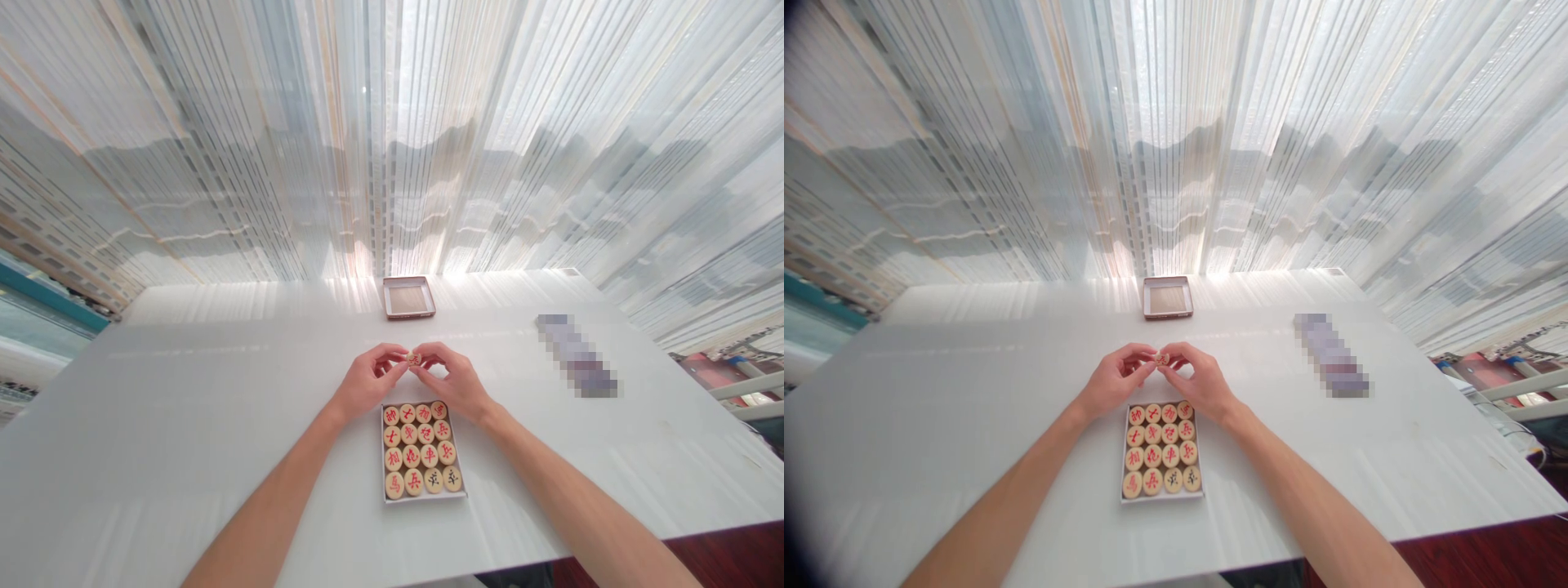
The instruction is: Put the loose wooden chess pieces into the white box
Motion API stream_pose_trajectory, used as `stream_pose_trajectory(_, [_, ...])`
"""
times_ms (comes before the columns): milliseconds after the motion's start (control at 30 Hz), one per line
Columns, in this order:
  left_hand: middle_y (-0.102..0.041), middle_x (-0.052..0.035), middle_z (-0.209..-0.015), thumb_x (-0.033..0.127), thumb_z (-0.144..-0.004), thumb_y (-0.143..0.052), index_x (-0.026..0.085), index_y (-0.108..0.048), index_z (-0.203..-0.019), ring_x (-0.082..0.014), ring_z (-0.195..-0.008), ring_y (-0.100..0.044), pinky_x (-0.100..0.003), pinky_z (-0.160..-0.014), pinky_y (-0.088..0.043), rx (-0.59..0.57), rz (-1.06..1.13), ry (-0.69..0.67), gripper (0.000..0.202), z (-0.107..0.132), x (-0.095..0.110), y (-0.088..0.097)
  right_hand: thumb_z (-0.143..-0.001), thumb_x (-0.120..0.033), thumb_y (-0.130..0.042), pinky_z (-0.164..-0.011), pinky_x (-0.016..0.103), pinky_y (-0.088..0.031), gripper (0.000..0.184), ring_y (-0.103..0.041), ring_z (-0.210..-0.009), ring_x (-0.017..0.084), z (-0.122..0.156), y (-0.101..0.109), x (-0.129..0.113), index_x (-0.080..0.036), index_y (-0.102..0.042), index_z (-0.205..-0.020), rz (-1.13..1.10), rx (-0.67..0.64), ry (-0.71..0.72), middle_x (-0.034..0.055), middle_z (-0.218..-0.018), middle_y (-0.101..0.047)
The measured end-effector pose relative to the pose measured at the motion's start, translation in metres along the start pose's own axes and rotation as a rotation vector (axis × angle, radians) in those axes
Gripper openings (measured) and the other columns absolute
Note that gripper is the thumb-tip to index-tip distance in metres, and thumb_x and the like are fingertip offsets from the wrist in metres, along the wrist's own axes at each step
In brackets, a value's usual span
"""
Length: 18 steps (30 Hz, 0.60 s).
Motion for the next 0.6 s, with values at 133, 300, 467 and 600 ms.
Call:
stream_pose_trajectory(133, [-0.072,-0.0074,-0.099,0.047,-0.087,-0.064,0.020,-0.067,-0.108,-0.0176,-0.076,-0.065,-0.027,-0.060,-0.054,0.012,0.004,-0.020,0.034,0.000,0.005,0.001,-0.091,-0.030,-0.064,-0.080,0.034,-0.058,0.014,-0.069,-0.085,0.017,0.000,0.001,0.004,-0.024,-0.061,-0.102,-0.017,0.017,-0.102,0.0032,-0.098,-0.069])
stream_pose_trajectory(300, [-0.072,-0.0068,-0.095,0.047,-0.088,-0.063,0.019,-0.066,-0.107,-0.0144,-0.066,-0.062,-0.027,-0.061,-0.053,0.014,-0.010,-0.003,0.034,0.000,0.007,0.004,-0.090,-0.034,-0.064,-0.081,0.034,-0.057,0.018,-0.069,-0.087,0.018,0.000,0.001,0.011,-0.025,-0.059,-0.105,-0.042,0.007,-0.158,0.0034,-0.098,-0.068])
stream_pose_trajectory(467, [-0.072,-0.0061,-0.092,0.048,-0.087,-0.063,0.019,-0.067,-0.106,-0.0135,-0.063,-0.060,-0.026,-0.061,-0.052,0.018,-0.028,0.003,0.034,0.000,0.005,0.005,-0.091,-0.033,-0.063,-0.082,0.035,-0.057,0.022,-0.069,-0.088,0.018,0.000,0.001,0.015,-0.025,-0.058,-0.110,-0.054,-0.006,-0.170,0.0030,-0.097,-0.069])
stream_pose_trajectory(600, [-0.072,-0.0060,-0.092,0.048,-0.088,-0.063,0.019,-0.067,-0.105,-0.0132,-0.062,-0.060,-0.026,-0.061,-0.051,0.022,-0.037,0.004,0.034,0.000,0.005,0.005,-0.091,-0.035,-0.063,-0.083,0.035,-0.057,0.026,-0.069,-0.089,0.018,0.000,0.001,0.014,-0.024,-0.056,-0.113,-0.061,-0.008,-0.177,0.0032,-0.095,-0.069])
Point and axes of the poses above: each hand's wrist, its own z-axis away from the middle knuckle, its own y-axis out of the back of the hand, x = y × z, the point moved 3 cm from there along -z, towards the middle knuckle
